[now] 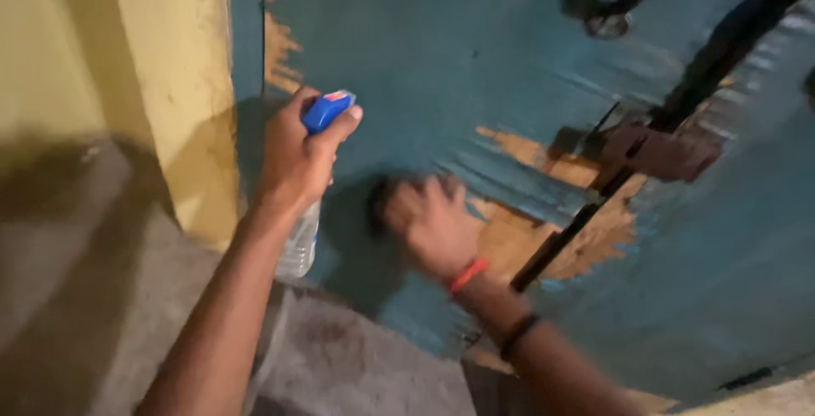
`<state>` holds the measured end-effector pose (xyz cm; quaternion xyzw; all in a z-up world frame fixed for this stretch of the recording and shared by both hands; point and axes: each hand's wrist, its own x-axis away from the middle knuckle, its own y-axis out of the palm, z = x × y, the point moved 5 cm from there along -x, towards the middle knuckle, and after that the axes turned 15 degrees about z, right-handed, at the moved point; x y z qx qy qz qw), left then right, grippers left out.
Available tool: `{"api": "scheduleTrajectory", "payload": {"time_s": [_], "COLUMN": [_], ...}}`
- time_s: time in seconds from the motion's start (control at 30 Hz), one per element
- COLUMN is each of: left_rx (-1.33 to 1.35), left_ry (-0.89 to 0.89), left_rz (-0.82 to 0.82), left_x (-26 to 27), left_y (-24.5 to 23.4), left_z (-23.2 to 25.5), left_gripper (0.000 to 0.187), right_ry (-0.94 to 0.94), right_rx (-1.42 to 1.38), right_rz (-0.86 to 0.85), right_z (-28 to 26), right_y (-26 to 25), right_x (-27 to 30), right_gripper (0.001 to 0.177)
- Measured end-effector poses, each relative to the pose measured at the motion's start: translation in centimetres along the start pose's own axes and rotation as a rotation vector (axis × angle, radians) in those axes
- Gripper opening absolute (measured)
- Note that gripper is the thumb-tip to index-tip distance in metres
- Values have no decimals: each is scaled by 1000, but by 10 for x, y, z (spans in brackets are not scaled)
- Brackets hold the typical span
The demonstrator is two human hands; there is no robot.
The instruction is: The person sprays liquid from a plastic bottle onto a teal double door and scrubs the surface with a dark cloth. They repeatedly wet and wipe the door panels and the metal handles, focusing on removing dirt or grime.
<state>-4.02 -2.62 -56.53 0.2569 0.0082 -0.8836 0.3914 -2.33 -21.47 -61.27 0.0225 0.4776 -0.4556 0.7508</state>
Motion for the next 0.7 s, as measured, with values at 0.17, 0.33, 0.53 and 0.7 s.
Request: {"api": "scheduleTrajectory", "payload": {"time_s": [0.17,0.33,0.53,0.7], "left_rx": [-67,26,93,123], "left_ry": [269,384,446,443], "left_rz": [53,-52,-161,-182], "left_x": [-26,-80,-122,-143], "left_y": [4,36,56,66], "left_z": [68,181,305,351], "left_gripper": [35,33,28,30], "right_ry": [-101,-194,50,-140], "right_rx": [-312,-157,249,172], "right_rz": [-159,57,285,144], "right_z": [-20,102,234,194], "right_y": [13,-31,-175,-171], "right_x": [19,-91,-270,-271], "right_gripper": [28,21,33,57]}}
